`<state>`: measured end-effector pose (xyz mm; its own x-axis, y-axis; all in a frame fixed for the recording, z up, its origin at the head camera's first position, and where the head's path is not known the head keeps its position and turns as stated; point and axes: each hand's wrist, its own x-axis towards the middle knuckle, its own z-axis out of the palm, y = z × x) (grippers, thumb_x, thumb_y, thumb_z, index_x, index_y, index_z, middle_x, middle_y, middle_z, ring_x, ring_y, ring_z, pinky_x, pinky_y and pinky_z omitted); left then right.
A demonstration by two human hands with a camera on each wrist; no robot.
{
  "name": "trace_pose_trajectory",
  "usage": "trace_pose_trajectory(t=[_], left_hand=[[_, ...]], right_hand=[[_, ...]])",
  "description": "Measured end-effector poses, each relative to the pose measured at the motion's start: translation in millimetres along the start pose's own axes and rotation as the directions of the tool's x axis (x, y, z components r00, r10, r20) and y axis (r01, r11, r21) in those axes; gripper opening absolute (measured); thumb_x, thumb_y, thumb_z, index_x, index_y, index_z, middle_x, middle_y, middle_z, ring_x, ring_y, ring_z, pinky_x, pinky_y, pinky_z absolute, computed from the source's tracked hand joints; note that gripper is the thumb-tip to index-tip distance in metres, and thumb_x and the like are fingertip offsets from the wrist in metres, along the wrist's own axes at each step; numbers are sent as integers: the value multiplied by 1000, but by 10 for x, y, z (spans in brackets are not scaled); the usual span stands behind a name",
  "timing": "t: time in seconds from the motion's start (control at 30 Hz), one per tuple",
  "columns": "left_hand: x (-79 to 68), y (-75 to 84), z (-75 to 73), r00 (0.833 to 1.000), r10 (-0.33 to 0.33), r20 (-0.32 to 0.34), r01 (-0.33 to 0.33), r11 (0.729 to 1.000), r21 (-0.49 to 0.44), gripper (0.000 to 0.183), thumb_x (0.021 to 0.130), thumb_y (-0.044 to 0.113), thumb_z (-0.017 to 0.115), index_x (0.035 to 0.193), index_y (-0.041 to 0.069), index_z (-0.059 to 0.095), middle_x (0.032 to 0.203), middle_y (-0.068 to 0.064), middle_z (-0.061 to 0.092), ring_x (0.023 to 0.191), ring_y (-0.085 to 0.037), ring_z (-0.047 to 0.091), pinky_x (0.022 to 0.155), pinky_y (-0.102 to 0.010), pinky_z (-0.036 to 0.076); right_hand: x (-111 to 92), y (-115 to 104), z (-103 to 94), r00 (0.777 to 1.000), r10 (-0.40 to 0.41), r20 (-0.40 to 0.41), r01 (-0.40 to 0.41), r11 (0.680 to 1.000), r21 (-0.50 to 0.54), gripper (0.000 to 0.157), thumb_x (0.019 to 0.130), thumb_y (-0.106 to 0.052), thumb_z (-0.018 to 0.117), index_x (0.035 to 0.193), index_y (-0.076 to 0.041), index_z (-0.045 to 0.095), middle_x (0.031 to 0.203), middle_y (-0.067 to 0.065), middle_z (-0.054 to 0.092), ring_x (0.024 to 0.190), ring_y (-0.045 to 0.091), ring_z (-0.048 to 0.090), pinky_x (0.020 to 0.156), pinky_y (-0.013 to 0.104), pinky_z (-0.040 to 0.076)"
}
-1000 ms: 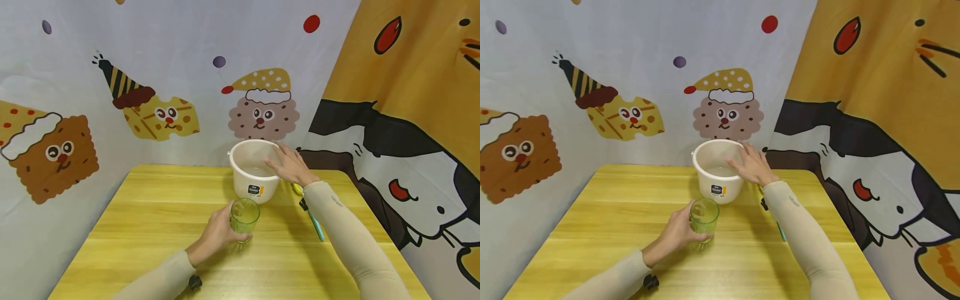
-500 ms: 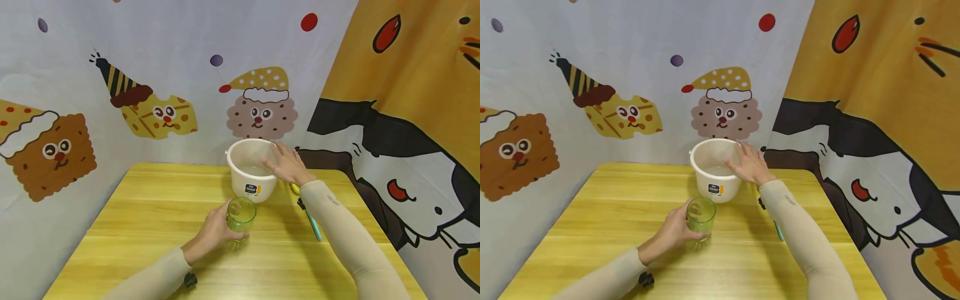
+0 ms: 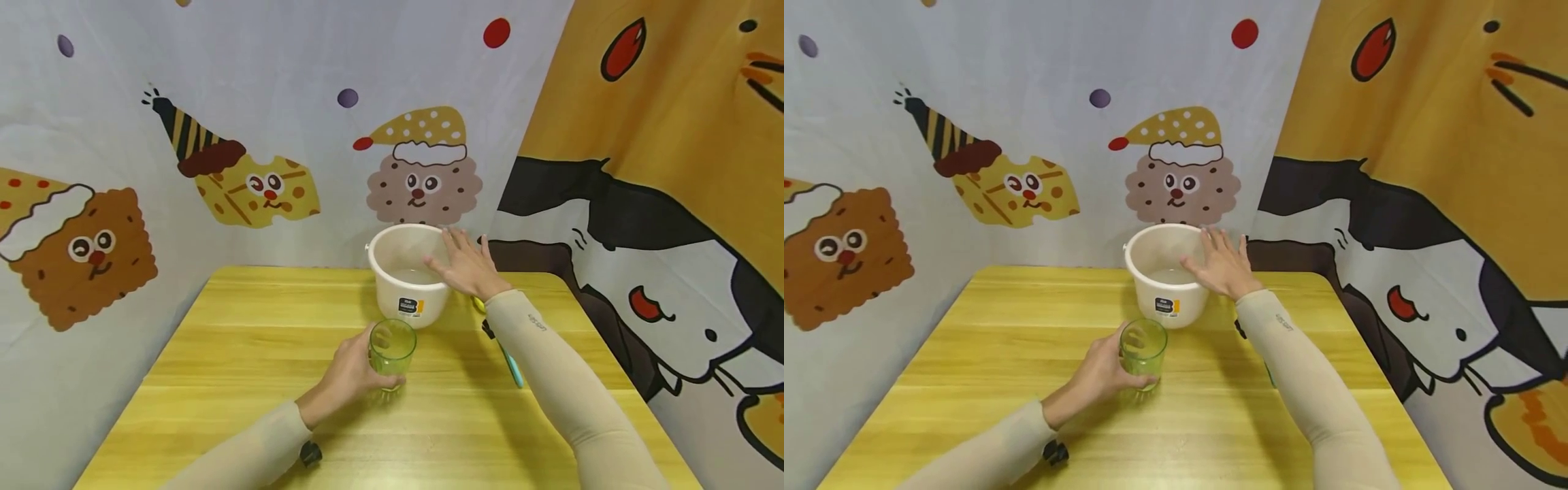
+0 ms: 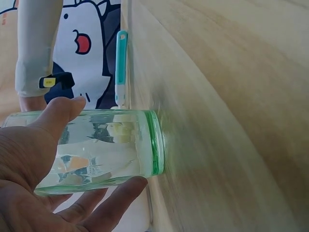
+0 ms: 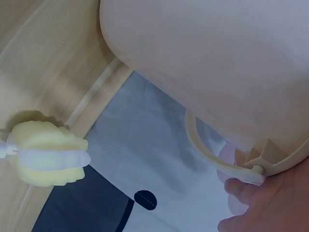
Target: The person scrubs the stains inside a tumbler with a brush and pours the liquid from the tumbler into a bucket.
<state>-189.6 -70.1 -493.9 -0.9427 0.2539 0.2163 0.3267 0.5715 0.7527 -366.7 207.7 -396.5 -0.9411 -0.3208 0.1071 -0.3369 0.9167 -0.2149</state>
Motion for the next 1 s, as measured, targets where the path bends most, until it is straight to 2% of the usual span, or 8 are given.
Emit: trace_pose_trajectory(t=[0.17, 0.33, 0.67, 1.0], left_hand=[[7, 5, 10, 1000, 5, 16, -5, 1000, -13, 92, 74, 26, 114, 150, 11, 65, 139, -14, 83, 127, -35, 81, 108, -57, 70], [-6, -10, 17, 1000, -10, 20, 11, 1000, -26, 91, 74, 26, 114, 151, 13, 65, 139, -13, 83, 127, -35, 81, 109, -57, 69], [-27, -41, 25, 999, -47, 17, 47, 999, -6, 93, 75, 31, 113, 152, 15, 64, 139, -8, 83, 126, -32, 81, 108, -57, 70], [-4, -47, 4, 998, -49, 25, 50, 999, -22, 93, 75, 33, 113, 152, 16, 65, 137, -7, 84, 124, -30, 81, 107, -55, 70]], right_hand=[[-29, 0, -13, 1000, 26, -15, -26, 1000, -6, 121, 105, -99, 18, 187, -10, 19, 198, 17, 13, 183, 52, 10, 144, 73, -19], [-34, -1, 22, 999, 24, -34, -24, 1000, 1, 118, 107, -97, 18, 186, -11, 23, 197, 17, 14, 182, 53, 10, 143, 76, -17], [-36, -25, 46, 999, 36, -33, -35, 999, 24, 119, 106, -98, 19, 187, -10, 18, 197, 19, 11, 183, 51, 8, 144, 76, -16], [-30, -24, 47, 998, 43, -38, -41, 998, 44, 117, 107, -96, 21, 188, -12, 16, 197, 20, 11, 182, 53, 9, 143, 76, -17]])
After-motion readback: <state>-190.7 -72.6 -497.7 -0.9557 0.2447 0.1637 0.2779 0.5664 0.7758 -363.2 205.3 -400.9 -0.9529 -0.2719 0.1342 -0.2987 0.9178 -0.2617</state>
